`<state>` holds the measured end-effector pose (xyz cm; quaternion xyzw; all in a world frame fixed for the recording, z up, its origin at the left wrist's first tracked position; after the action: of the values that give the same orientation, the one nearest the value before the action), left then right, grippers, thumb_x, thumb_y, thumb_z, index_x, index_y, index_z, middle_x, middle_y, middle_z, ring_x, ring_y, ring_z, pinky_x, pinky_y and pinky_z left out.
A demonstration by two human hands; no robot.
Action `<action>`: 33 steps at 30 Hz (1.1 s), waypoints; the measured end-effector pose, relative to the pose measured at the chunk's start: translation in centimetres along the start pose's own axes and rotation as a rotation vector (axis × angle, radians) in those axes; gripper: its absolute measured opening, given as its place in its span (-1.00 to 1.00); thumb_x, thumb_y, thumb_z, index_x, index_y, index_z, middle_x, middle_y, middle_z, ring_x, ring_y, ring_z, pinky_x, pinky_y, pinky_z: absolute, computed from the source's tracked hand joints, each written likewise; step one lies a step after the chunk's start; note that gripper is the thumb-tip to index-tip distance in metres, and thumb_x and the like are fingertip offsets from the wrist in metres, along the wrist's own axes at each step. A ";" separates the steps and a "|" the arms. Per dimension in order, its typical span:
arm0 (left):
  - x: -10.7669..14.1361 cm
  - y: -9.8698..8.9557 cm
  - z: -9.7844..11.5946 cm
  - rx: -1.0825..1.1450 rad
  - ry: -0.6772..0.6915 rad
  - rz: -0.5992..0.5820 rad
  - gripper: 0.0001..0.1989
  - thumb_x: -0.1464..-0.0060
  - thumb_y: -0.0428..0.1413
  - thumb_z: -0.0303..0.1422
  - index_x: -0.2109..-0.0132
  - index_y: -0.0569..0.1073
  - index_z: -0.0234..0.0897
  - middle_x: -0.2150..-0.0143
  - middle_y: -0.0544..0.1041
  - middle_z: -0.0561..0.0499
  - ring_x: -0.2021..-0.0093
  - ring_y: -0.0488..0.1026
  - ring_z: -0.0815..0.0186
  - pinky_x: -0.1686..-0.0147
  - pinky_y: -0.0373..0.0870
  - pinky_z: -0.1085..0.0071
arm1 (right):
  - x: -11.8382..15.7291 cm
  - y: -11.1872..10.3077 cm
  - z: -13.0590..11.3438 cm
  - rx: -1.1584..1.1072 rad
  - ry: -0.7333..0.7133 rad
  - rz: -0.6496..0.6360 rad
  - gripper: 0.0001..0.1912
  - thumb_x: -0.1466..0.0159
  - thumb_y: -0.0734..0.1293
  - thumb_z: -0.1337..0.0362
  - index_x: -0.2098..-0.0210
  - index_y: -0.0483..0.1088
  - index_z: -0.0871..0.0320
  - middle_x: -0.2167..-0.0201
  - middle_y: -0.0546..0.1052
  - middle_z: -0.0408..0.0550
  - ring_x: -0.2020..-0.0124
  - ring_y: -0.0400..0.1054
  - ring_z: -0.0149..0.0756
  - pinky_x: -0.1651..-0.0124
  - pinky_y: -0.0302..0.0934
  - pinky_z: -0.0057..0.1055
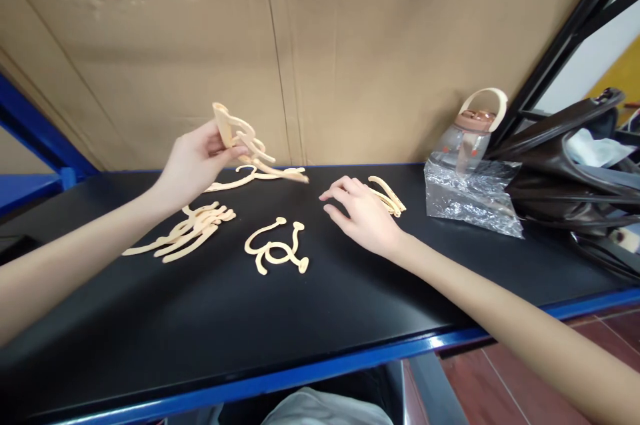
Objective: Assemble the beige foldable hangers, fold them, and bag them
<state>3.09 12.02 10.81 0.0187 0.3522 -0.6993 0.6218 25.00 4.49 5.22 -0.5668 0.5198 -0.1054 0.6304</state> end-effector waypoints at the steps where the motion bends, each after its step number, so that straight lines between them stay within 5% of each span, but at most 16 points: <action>1: 0.7 0.1 1.1 0.064 0.028 0.024 -0.78 -0.02 0.17 -0.31 0.17 0.35 -0.21 0.22 0.53 0.03 0.13 0.50 0.21 0.12 0.41 0.33 | -0.2 -0.1 -0.4 -0.035 0.010 0.010 -0.79 -0.35 0.21 0.25 0.06 0.38 0.11 0.09 0.46 0.02 0.03 0.36 -0.15 -0.01 0.26 -0.15; 7: 4.2 2.7 4.1 0.316 -0.156 -0.094 -0.87 -0.06 0.18 -0.39 0.22 0.42 -0.31 0.25 0.58 0.00 0.24 0.57 0.27 0.20 0.53 0.36 | -1.9 -2.4 -3.1 -0.297 0.036 0.131 -0.74 -0.40 0.12 0.23 -0.03 0.27 0.11 0.11 0.47 -0.01 0.10 0.37 -0.27 0.03 0.27 -0.28; 10: 5.5 4.8 4.4 0.500 -0.262 -0.251 -0.85 -0.13 0.14 -0.42 0.13 0.46 -0.33 0.19 0.60 -0.05 0.17 0.58 0.27 0.17 0.54 0.38 | -2.7 -3.5 -4.1 -0.470 0.044 0.153 -0.72 -0.41 0.12 0.18 -0.03 0.29 0.13 0.10 0.47 -0.02 0.12 0.37 -0.31 0.02 0.27 -0.30; 13: 7.1 7.3 4.7 0.649 -0.327 -0.431 -0.85 -0.16 0.13 -0.40 0.11 0.48 -0.31 0.13 0.60 -0.08 0.14 0.58 0.25 0.14 0.53 0.35 | -3.3 -2.8 -5.1 -0.682 0.062 0.024 -0.71 -0.39 0.16 0.14 -0.04 0.30 0.09 0.14 0.48 -0.07 0.16 0.38 -0.34 0.07 0.29 -0.33; 17: 9.7 9.5 4.2 0.639 -0.448 -0.636 -0.82 -0.16 0.13 -0.32 0.12 0.50 -0.30 0.10 0.60 -0.11 0.11 0.57 0.23 0.09 0.51 0.31 | -3.0 -0.4 -6.0 -0.954 0.151 -0.250 -0.76 -0.38 0.17 0.13 0.19 0.36 0.15 0.47 0.40 -0.21 0.55 0.26 -0.48 0.46 0.23 -0.49; 20: 11.2 9.7 3.4 0.547 -0.510 -0.768 -0.79 -0.12 0.14 -0.37 0.08 0.51 -0.26 0.04 0.58 -0.08 0.03 0.54 0.21 0.05 0.48 0.32 | -2.6 -0.3 -5.5 -1.005 0.183 -0.207 -0.80 -0.38 0.18 0.18 0.29 0.31 0.17 0.49 0.39 -0.21 0.53 0.27 -0.48 0.41 0.24 -0.49; 26: 9.8 7.6 2.2 0.734 -0.529 -0.509 -0.75 -0.18 0.00 -0.25 0.14 0.49 -0.28 0.13 0.58 -0.11 0.05 0.52 0.16 -0.01 0.41 0.23 | -1.8 -0.8 -4.8 -0.579 0.190 -0.127 -0.78 -0.41 0.11 0.17 0.18 0.29 0.14 0.52 0.33 -0.25 0.55 0.23 -0.46 0.45 0.12 -0.48; 30: 9.6 7.6 2.6 0.625 -0.496 -0.411 -0.72 -0.22 0.03 -0.15 0.26 0.44 -0.29 0.18 0.54 -0.07 0.10 0.50 0.23 -0.02 0.39 0.27 | -1.8 -1.8 -6.0 -0.249 0.098 -0.068 -0.78 -0.44 0.09 0.18 0.12 0.30 0.11 0.47 0.46 -0.22 0.48 0.32 -0.41 0.40 0.05 -0.46; 33: 10.0 7.8 3.3 0.681 -0.507 -0.384 -0.76 -0.25 0.02 -0.23 0.32 0.39 -0.29 0.38 0.45 0.05 0.37 0.47 0.39 0.22 0.47 0.41 | -1.7 -2.1 -6.2 0.038 0.052 -0.040 -0.69 -0.45 0.05 0.12 0.16 0.34 0.11 0.44 0.50 -0.16 0.47 0.36 -0.37 0.47 -0.04 -0.45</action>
<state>9.05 1.91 4.98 -0.0151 -0.0634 -0.8601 0.5060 20.46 1.26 8.96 -0.5620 0.5225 -0.1425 0.6252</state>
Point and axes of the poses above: each hand's wrist, its own x-axis away from the middle knuckle, its own y-axis out of the palm, z = x × y, the point moved 8 cm from there along -x, towards the middle knuckle
